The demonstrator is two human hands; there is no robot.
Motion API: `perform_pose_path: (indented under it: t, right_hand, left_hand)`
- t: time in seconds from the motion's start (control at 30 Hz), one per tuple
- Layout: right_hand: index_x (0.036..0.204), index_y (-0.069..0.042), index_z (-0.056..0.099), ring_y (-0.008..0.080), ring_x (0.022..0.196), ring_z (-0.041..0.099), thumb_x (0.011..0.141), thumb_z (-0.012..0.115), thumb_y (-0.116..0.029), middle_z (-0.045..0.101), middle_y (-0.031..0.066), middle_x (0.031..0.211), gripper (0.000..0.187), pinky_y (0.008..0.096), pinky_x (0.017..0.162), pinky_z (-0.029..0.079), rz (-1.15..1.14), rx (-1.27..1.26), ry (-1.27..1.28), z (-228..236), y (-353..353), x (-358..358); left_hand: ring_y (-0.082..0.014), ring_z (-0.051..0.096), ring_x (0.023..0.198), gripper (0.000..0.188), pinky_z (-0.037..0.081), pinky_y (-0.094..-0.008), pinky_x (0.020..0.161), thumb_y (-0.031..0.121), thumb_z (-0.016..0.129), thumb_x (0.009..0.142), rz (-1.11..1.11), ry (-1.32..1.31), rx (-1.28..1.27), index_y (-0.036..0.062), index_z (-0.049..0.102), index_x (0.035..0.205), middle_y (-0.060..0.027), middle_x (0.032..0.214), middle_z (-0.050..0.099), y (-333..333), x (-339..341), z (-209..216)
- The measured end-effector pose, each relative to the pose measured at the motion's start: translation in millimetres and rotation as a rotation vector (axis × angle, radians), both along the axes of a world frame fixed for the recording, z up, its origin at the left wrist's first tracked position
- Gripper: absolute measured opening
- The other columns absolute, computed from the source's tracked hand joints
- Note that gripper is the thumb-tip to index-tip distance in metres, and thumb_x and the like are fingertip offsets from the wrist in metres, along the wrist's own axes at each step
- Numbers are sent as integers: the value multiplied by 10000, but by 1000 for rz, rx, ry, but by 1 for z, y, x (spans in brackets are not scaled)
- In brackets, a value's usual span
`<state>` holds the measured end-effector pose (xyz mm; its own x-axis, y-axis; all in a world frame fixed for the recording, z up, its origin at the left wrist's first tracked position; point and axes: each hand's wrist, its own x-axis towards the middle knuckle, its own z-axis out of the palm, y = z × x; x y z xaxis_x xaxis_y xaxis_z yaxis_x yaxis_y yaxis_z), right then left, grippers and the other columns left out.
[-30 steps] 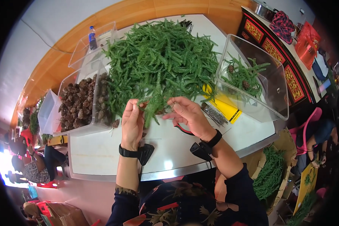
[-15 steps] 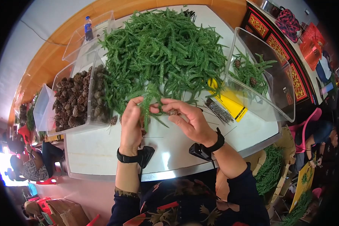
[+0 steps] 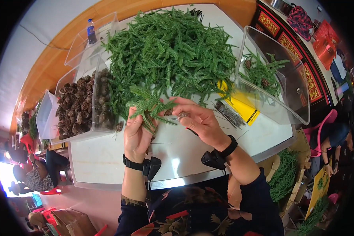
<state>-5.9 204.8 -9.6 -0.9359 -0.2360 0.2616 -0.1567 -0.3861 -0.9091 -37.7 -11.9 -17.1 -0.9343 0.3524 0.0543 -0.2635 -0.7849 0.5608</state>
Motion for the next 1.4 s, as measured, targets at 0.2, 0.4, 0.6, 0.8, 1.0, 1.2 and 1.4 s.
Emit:
perform_pose_path:
  t: [0.2, 0.4, 0.6, 0.8, 1.0, 1.2, 1.4]
  right_hand:
    - [1134, -22, 640, 126, 1027, 541, 895, 631, -47, 522, 105, 1300, 241, 282, 864, 439, 49, 186, 110, 4, -5, 6]
    - [1103, -16, 652, 135, 918, 568, 868, 659, -42, 583, 68, 1139, 237, 272, 821, 456, 24, 88, 19, 8, 0, 6]
    - [1061, -19, 655, 199, 841, 581, 818, 685, -7, 599, 83, 937, 245, 284, 744, 471, -29, 490, 416, 18, 10, 2]
    - [1039, -33, 657, 229, 803, 576, 777, 709, 11, 586, 99, 914, 271, 302, 685, 470, 55, 566, 491, 22, 12, 1]
    - [1030, -35, 656, 232, 795, 578, 760, 733, -8, 575, 91, 923, 282, 307, 678, 471, -27, 592, 470, 17, 11, 0]
    - [1025, -27, 654, 238, 805, 592, 767, 731, -13, 579, 104, 973, 269, 298, 705, 484, -90, 595, 530, 14, 11, -1]
    - [1034, -22, 656, 175, 808, 601, 808, 711, -35, 581, 103, 1018, 232, 276, 739, 496, -191, 552, 463, 17, 8, -1]
  left_hand:
    - [-372, 419, 1307, 426, 355, -485, 1095, 85, 560, 930, -88, 24, -29, 35, 432, 1333, -219, 1378, 456, 12, 6, 7]
    - [-342, 331, 1373, 561, 297, -446, 1111, 99, 577, 877, 76, 143, -265, 45, 381, 1400, -207, 1420, 417, 20, 8, 18]
    - [-318, 318, 1377, 506, 287, -416, 1093, 140, 599, 847, 539, 599, -699, 37, 483, 1328, -178, 1389, 458, 22, 9, 37]
    - [-296, 525, 1180, 258, 400, -379, 973, 103, 649, 844, 518, 978, -1361, 29, 662, 1091, -118, 1175, 606, 13, 9, 32]
    - [-197, 580, 869, 151, 447, -287, 764, 72, 673, 834, 518, 691, -1317, 21, 676, 976, -71, 951, 621, 24, 17, 38]
    - [-73, 511, 770, 121, 404, -222, 645, 75, 666, 863, -13, 251, -918, 18, 652, 969, 19, 871, 581, 8, 17, 29]
    - [-24, 476, 730, 170, 354, -179, 597, 75, 656, 877, 52, 223, -820, 22, 651, 1039, 57, 867, 567, 13, 17, 24]
